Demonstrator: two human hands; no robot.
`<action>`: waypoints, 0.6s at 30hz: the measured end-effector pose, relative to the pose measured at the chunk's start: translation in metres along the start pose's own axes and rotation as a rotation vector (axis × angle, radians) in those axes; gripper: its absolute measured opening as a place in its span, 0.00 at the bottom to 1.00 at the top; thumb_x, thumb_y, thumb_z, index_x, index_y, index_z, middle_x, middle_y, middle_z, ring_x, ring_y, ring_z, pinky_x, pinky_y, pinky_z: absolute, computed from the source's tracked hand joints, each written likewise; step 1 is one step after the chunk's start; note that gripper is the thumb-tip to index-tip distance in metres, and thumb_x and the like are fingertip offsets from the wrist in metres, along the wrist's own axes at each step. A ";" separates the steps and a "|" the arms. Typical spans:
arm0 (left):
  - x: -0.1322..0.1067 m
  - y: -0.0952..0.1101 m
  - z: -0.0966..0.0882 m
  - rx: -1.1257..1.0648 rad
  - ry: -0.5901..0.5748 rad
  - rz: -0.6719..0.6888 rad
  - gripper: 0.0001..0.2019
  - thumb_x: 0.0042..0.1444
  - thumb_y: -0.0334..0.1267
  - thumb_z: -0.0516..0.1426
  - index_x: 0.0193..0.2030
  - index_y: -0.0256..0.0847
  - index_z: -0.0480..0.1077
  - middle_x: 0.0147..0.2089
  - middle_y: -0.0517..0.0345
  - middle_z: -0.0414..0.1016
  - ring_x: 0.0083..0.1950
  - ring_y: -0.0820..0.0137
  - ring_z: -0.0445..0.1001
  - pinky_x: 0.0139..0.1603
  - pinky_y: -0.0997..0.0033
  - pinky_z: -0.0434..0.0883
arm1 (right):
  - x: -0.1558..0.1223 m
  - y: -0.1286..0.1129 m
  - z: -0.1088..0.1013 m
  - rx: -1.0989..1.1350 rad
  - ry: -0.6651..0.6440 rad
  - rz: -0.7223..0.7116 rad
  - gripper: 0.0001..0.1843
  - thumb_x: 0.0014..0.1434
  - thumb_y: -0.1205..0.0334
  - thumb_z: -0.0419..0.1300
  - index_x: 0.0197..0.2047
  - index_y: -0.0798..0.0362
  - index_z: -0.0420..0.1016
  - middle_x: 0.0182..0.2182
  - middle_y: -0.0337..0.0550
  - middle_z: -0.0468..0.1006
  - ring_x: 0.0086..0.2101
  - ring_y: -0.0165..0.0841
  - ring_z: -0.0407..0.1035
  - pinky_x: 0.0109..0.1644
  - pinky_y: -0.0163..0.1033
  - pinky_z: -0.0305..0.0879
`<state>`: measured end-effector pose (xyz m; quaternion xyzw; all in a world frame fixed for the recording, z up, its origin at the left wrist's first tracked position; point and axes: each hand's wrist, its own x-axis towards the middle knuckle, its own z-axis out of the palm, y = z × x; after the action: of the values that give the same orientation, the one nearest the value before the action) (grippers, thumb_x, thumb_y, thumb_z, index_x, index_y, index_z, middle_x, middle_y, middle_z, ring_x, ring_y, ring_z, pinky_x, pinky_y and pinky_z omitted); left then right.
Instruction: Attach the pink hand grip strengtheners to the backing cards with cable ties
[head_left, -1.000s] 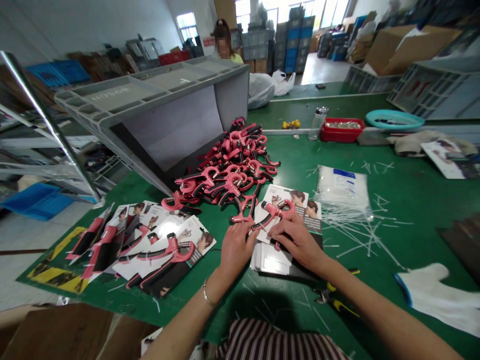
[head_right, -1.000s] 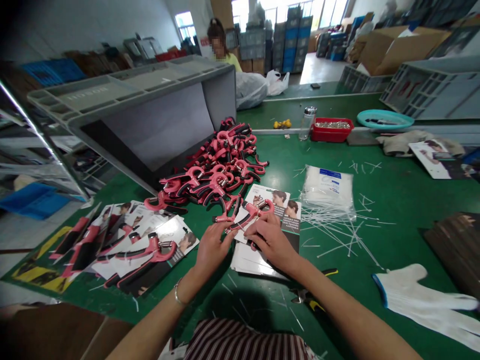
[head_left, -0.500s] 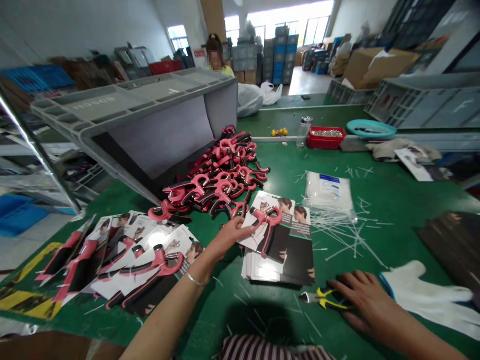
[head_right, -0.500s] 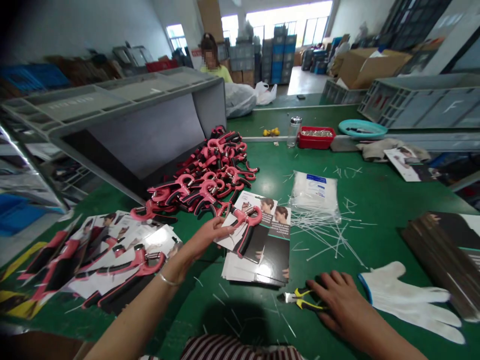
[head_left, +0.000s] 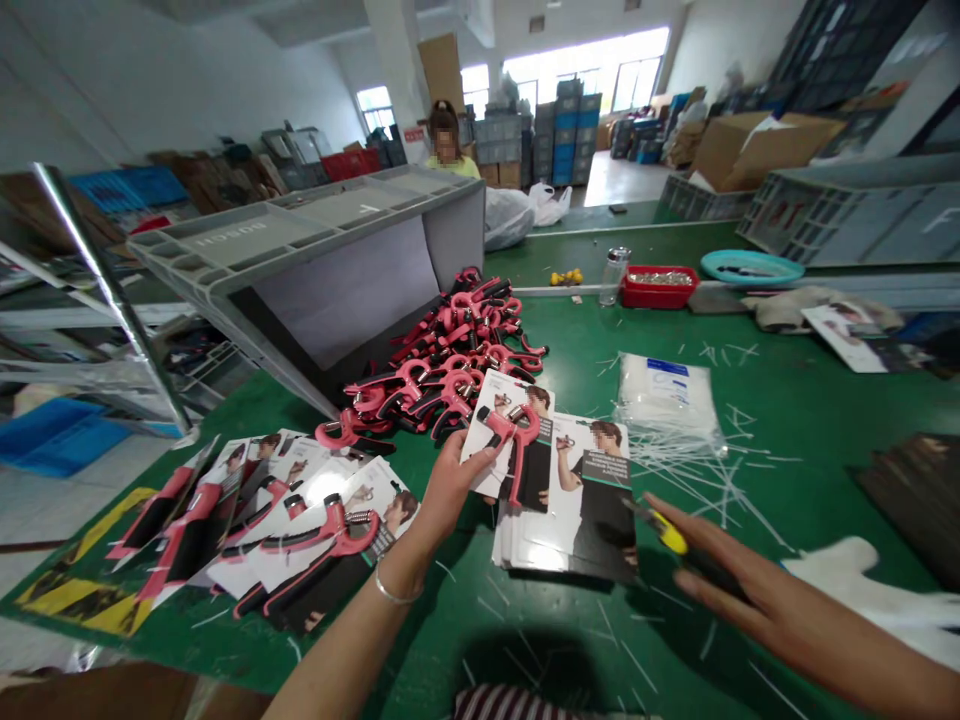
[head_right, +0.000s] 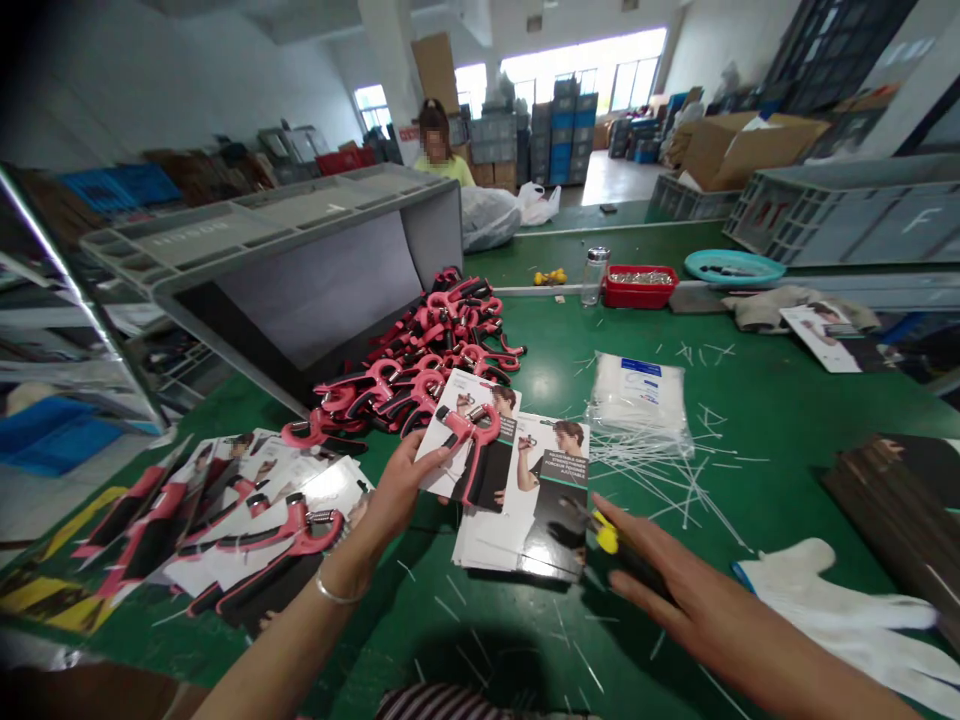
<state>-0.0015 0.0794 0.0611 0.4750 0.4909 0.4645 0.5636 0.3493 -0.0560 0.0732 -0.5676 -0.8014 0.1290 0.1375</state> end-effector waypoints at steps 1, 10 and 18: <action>0.003 0.001 0.006 0.011 0.011 0.012 0.24 0.51 0.48 0.64 0.51 0.39 0.66 0.37 0.57 0.76 0.28 0.71 0.75 0.25 0.74 0.72 | 0.026 -0.009 -0.004 -0.025 -0.023 -0.034 0.36 0.64 0.52 0.55 0.72 0.39 0.49 0.58 0.45 0.73 0.49 0.43 0.73 0.48 0.46 0.74; 0.000 0.009 0.018 0.086 0.048 0.000 0.24 0.51 0.47 0.63 0.52 0.39 0.67 0.36 0.56 0.76 0.27 0.70 0.74 0.19 0.77 0.68 | 0.144 -0.043 0.018 -0.439 0.230 -0.152 0.39 0.61 0.75 0.44 0.72 0.38 0.46 0.65 0.53 0.62 0.60 0.61 0.56 0.51 0.66 0.62; 0.007 0.005 0.016 0.052 0.045 0.003 0.25 0.49 0.47 0.65 0.51 0.38 0.69 0.37 0.55 0.78 0.28 0.70 0.75 0.26 0.73 0.72 | 0.156 -0.050 0.002 -0.383 0.015 -0.178 0.18 0.62 0.65 0.53 0.55 0.53 0.70 0.39 0.53 0.76 0.38 0.44 0.71 0.41 0.46 0.65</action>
<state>0.0142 0.0857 0.0664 0.4798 0.5144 0.4630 0.5392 0.2555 0.0755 0.1008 -0.5112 -0.8573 -0.0425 0.0441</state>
